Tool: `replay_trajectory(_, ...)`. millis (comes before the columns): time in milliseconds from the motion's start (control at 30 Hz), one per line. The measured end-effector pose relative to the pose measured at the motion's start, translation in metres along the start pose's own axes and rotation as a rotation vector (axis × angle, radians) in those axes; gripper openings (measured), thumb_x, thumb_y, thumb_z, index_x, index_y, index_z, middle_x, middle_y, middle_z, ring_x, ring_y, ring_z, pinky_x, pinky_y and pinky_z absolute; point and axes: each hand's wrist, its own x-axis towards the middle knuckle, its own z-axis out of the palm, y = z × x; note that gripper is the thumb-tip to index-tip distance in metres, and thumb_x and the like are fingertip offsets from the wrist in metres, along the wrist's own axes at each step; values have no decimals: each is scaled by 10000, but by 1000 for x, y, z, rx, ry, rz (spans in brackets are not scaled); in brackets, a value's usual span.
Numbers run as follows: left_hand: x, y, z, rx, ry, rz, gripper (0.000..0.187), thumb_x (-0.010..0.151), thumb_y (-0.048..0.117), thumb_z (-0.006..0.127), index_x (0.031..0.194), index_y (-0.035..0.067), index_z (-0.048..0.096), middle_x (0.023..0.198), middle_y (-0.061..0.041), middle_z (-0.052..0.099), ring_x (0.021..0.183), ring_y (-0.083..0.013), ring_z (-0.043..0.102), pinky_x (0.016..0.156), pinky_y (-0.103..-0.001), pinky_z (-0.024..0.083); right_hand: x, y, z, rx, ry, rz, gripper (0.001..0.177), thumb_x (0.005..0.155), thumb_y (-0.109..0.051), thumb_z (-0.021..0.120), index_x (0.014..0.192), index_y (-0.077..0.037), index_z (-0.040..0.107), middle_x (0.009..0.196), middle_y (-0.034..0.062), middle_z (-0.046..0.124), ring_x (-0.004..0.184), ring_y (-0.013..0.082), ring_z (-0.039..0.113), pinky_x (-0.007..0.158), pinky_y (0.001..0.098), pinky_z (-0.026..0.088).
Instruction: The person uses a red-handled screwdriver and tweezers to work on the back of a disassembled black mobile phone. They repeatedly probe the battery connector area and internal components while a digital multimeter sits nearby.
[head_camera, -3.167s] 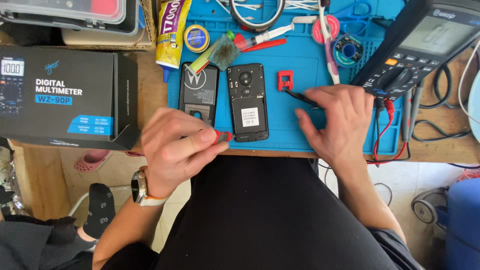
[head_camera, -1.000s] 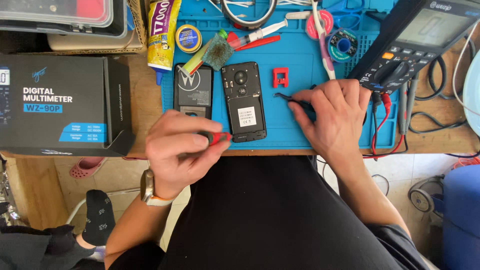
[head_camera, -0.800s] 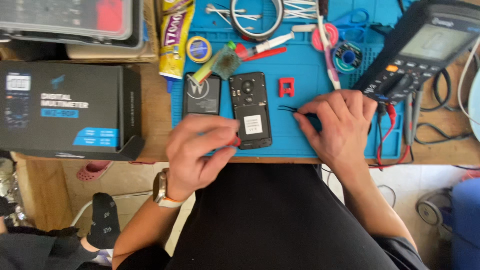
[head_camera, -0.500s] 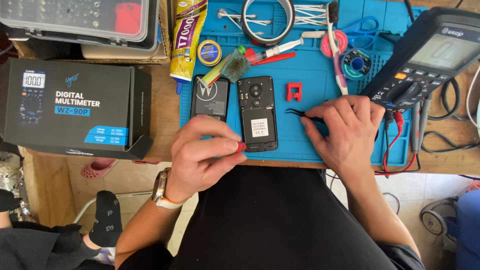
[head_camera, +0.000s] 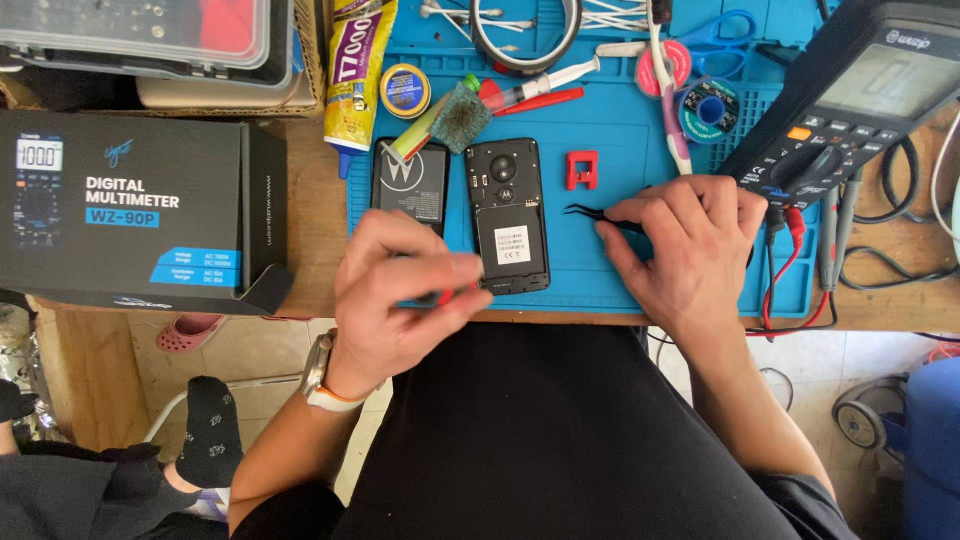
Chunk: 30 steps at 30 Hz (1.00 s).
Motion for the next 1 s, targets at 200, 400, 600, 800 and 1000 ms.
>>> replay_trajectory(200,9,13,2,-103,-103,-108,389,998,327,466,1273,59,527,1191,-165,612,1021,-277,679,846,-395,570,-1,2,1,27,-25,12,89,911,-198,790,932,-170,708,857,9,596,908,246,526,841,388,352)
replay_trajectory(400,-2,1,-4,3,-219,-137,210,940,270,592,1055,136,704,765,-6,625,690,-252,646,725,-357,553,0,2,1,18,2,-18,94,913,-197,800,935,-174,712,855,9,592,894,245,530,830,384,362)
replay_trajectory(600,-3,-3,-2,-25,-72,55,236,940,246,586,1144,142,645,1093,-140,654,807,-262,673,707,-374,568,0,0,0,26,-14,8,83,917,-223,778,928,-170,715,871,12,608,902,243,525,844,381,372)
replay_trajectory(800,0,-3,-6,-54,-11,51,120,910,135,651,1024,103,660,964,-102,709,741,-235,684,671,-319,547,0,1,3,10,-9,1,81,899,-252,735,939,-183,717,862,12,591,886,241,510,831,385,362)
replay_trajectory(1000,2,2,-3,35,-6,46,229,850,239,737,1027,101,694,1022,-136,674,779,-251,650,685,-364,559,3,-3,0,-16,-9,-7,89,870,-195,774,952,-196,739,859,9,587,899,250,521,845,386,358)
